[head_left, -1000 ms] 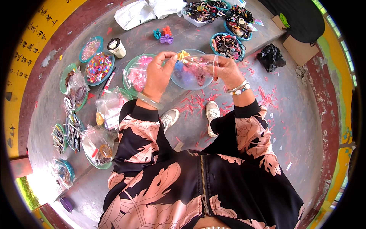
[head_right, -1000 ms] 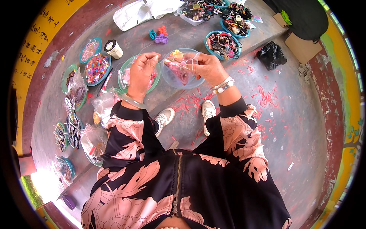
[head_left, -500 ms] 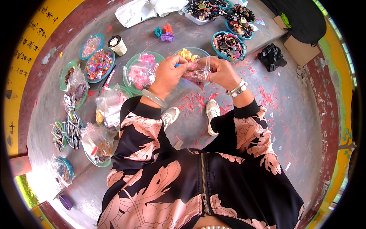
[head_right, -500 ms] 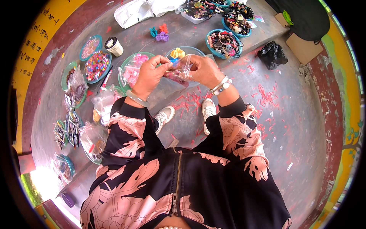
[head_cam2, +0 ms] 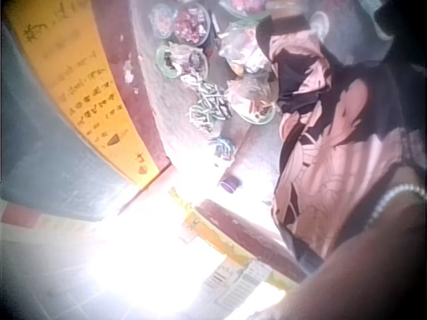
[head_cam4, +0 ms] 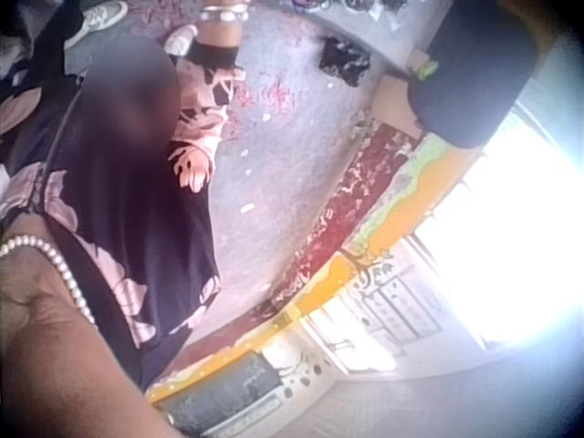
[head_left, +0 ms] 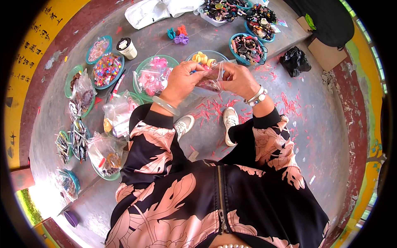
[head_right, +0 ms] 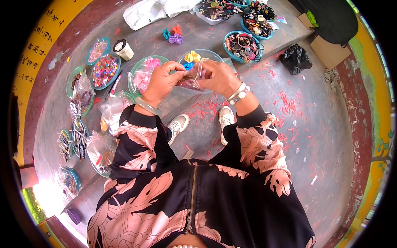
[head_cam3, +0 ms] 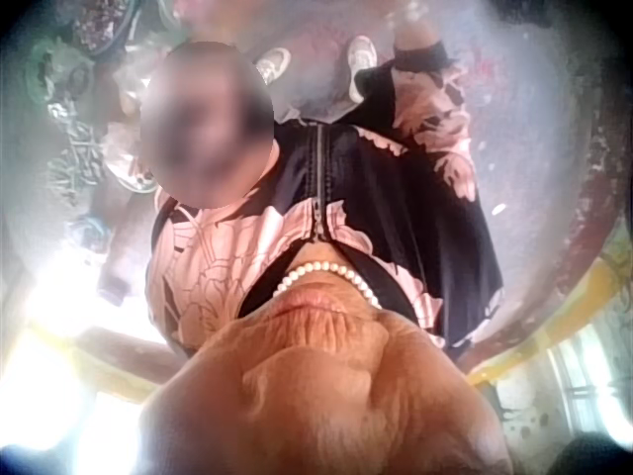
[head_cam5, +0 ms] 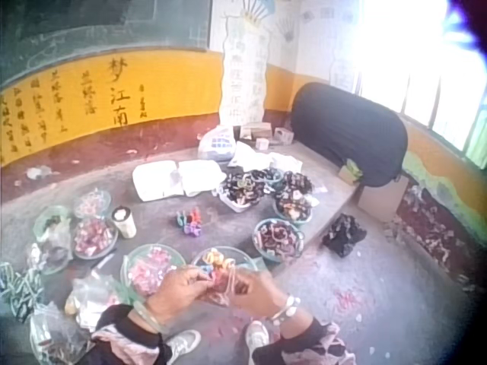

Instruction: The person sits on the floor and packs small colorful candies and toys into clear plastic bags. They pick up candies from bowls, place them into bags, and seal the bags. The person also handles a blue plastic toy and places it into a bag.

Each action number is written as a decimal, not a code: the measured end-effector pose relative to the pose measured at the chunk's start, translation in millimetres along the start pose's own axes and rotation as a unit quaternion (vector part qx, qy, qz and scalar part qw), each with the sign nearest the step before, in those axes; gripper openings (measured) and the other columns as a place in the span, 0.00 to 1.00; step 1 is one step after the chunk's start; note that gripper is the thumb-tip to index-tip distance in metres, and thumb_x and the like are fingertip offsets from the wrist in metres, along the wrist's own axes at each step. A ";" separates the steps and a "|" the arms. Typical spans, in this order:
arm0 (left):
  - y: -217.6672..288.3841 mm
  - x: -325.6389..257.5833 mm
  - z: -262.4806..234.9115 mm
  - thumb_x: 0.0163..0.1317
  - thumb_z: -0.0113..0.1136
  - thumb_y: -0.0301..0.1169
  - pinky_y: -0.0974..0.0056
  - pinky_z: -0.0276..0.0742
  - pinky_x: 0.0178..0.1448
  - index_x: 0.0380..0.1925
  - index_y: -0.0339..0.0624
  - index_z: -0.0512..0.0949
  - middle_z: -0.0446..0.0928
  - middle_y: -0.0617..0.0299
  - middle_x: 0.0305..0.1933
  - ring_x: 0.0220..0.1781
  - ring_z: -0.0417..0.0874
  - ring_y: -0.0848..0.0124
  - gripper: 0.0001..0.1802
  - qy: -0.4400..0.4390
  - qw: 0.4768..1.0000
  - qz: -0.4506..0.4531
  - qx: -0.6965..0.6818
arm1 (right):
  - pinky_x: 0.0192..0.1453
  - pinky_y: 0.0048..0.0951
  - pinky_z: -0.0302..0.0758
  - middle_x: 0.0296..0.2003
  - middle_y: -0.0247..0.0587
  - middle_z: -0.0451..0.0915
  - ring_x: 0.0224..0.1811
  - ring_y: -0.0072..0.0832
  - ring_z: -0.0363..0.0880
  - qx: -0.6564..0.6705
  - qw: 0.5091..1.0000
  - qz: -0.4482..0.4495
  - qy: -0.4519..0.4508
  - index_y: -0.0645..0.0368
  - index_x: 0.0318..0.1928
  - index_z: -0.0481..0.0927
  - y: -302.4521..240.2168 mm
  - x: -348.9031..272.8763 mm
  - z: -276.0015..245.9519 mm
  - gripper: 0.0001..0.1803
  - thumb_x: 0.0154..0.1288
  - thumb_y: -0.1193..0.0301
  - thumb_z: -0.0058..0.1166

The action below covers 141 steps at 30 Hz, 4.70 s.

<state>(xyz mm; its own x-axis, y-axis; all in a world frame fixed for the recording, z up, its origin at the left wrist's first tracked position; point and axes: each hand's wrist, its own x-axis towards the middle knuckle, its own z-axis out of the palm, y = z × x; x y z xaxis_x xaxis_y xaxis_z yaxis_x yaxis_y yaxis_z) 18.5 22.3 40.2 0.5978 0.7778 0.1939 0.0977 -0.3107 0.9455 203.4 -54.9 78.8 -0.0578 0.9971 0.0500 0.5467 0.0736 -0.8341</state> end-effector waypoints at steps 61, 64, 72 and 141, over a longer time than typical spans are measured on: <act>6.8 -0.7 -6.5 0.61 0.55 0.28 0.75 0.73 0.31 0.33 0.37 0.77 0.78 0.62 0.29 0.31 0.79 0.77 0.06 0.089 0.954 -0.096 -0.268 | 0.35 0.20 0.73 0.32 0.35 0.80 0.32 0.18 0.76 0.307 0.948 0.087 0.006 0.68 0.43 0.79 17.4 4.7 -14.7 0.17 0.53 0.74 0.61; 4.3 -0.8 -6.1 0.62 0.54 0.29 0.72 0.76 0.35 0.33 0.37 0.76 0.78 0.61 0.30 0.32 0.81 0.74 0.06 0.092 0.953 -0.086 -0.277 | 0.32 0.16 0.72 0.34 0.33 0.80 0.31 0.15 0.76 0.267 0.959 0.095 -0.003 0.66 0.48 0.76 30.5 8.9 -16.9 0.18 0.56 0.72 0.59; 2.2 0.0 -2.6 0.62 0.54 0.30 0.71 0.77 0.36 0.34 0.36 0.75 0.78 0.61 0.32 0.32 0.81 0.74 0.07 0.073 0.961 -0.083 -0.254 | 0.36 0.19 0.73 0.35 0.35 0.80 0.33 0.16 0.76 0.224 0.971 0.077 -0.010 0.66 0.45 0.78 17.5 5.2 -12.8 0.19 0.52 0.74 0.63; 9.1 0.7 -2.4 0.56 0.56 0.25 0.65 0.80 0.40 0.42 0.37 0.74 0.79 0.57 0.40 0.38 0.82 0.68 0.13 0.077 0.839 -0.166 -0.512 | 0.28 0.25 0.74 0.38 0.45 0.78 0.26 0.27 0.78 0.506 0.837 0.083 0.189 0.56 0.63 0.60 26.8 9.9 -14.7 0.28 0.65 0.65 0.50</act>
<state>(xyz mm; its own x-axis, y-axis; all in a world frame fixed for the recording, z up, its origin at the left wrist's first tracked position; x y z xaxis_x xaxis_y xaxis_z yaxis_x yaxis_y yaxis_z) 17.8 21.4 49.6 0.5554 0.8143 -0.1687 -0.5434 0.5089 0.6676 229.8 -42.7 65.0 0.3215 0.9415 -0.1012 -0.4788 0.0694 -0.8752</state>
